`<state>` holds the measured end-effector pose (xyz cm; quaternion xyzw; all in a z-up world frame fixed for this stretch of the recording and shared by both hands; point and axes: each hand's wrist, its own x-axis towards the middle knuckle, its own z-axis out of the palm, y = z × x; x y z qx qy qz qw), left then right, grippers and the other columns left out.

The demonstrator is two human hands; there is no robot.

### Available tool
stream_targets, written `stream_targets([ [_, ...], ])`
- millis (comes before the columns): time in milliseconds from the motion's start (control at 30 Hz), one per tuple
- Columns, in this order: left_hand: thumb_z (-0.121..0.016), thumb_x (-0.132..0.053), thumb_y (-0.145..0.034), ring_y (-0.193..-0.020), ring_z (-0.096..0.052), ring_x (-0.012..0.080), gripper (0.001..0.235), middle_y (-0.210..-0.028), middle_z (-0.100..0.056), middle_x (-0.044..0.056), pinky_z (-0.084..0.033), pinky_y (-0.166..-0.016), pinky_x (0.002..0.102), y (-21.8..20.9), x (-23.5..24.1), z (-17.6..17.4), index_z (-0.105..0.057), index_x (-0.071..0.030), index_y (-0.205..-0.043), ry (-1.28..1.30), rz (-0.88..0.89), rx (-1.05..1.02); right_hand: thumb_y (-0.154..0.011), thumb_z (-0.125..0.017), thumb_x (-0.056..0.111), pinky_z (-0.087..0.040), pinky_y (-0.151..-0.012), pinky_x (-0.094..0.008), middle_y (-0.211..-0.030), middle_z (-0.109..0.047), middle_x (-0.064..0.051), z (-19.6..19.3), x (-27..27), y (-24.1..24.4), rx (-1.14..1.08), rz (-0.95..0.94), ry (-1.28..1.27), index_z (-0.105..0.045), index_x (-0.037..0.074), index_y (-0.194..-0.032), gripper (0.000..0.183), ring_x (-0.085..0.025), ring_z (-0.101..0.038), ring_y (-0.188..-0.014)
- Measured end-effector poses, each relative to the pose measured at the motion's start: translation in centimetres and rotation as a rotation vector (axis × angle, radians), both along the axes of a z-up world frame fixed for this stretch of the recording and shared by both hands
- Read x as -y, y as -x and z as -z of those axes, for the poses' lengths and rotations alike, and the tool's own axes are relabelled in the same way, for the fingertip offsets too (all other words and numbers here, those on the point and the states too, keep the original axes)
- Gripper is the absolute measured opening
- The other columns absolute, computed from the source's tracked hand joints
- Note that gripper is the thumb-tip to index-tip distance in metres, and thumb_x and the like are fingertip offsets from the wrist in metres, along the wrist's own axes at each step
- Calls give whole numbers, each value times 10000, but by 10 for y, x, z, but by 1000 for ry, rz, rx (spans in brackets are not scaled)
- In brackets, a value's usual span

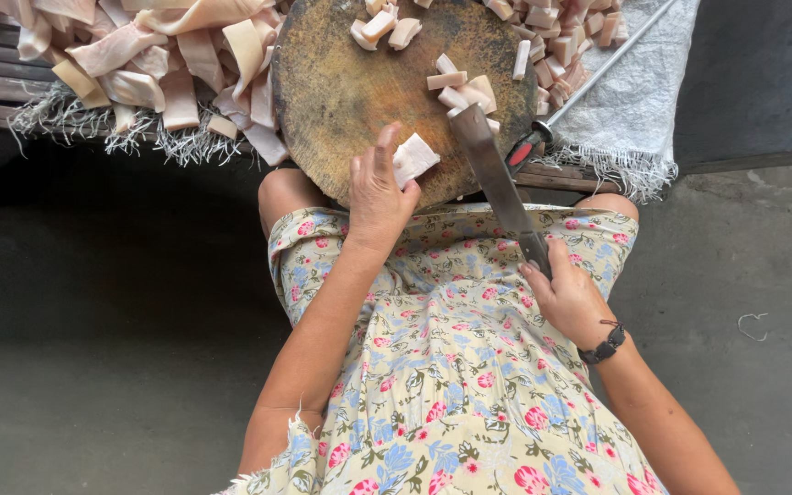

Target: The person sits on the ground and uses a cleaver to chop strips of pork skin into small pieces on a round wooden cutting board. They repeatedly pick up strips, cut them, and push the finished pieces aside.

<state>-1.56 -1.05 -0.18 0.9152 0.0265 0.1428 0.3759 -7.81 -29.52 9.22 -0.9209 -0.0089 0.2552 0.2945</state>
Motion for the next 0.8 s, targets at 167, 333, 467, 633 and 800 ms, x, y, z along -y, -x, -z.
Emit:
stream_targets([
  [167, -748, -7, -767, -1050, -574, 361, 953, -1112, -633, 133, -473, -1004, 496, -1, -2, 0, -279, -231, -1566, 31, 40, -9, -981, -618, 226, -505, -509, -388, -662, -648, -125, -18, -14, -6, -35, 81, -149, -486, 63, -1202, 304, -227, -653, -515],
  [333, -803, -21, -783, -1105, -580, 350, 1001, -1193, -641, 135, -479, -1010, 483, 2, -5, -8, -256, -242, -1591, 102, 83, 37, -1006, -608, 193, -508, -530, -345, -719, -654, -87, -36, -23, 5, 264, 37, -269, -456, 48, -1287, 351, -170, -656, -564],
  [467, -897, -99, -719, -1087, -560, 377, 1092, -1206, -607, 169, -456, -1003, 504, 7, -9, -15, -232, -221, -1577, 74, 75, 40, -1040, -592, 196, -490, -542, -356, -764, -624, -123, -22, -35, 6, 453, -17, -355, -416, 26, -1303, 359, -193, -637, -603],
  [633, -859, -54, -748, -1115, -585, 364, 1083, -1248, -625, 159, -441, -1028, 502, 3, -13, -12, -211, -222, -1600, 58, 108, 123, -1024, -595, 251, -466, -541, -429, -707, -617, -152, 14, -43, -15, 171, -237, -2, -423, 16, -1231, 356, -330, -638, -577],
  [800, -834, -17, -738, -1080, -583, 373, 1067, -1180, -663, 137, -480, -987, 472, -1, -7, -4, -244, -250, -1595, 80, 78, 47, -999, -564, 261, -504, -477, -387, -658, -610, -98, -3, -37, -27, -237, 51, -159, -473, 56, -1147, 269, -231, -628, -475],
])
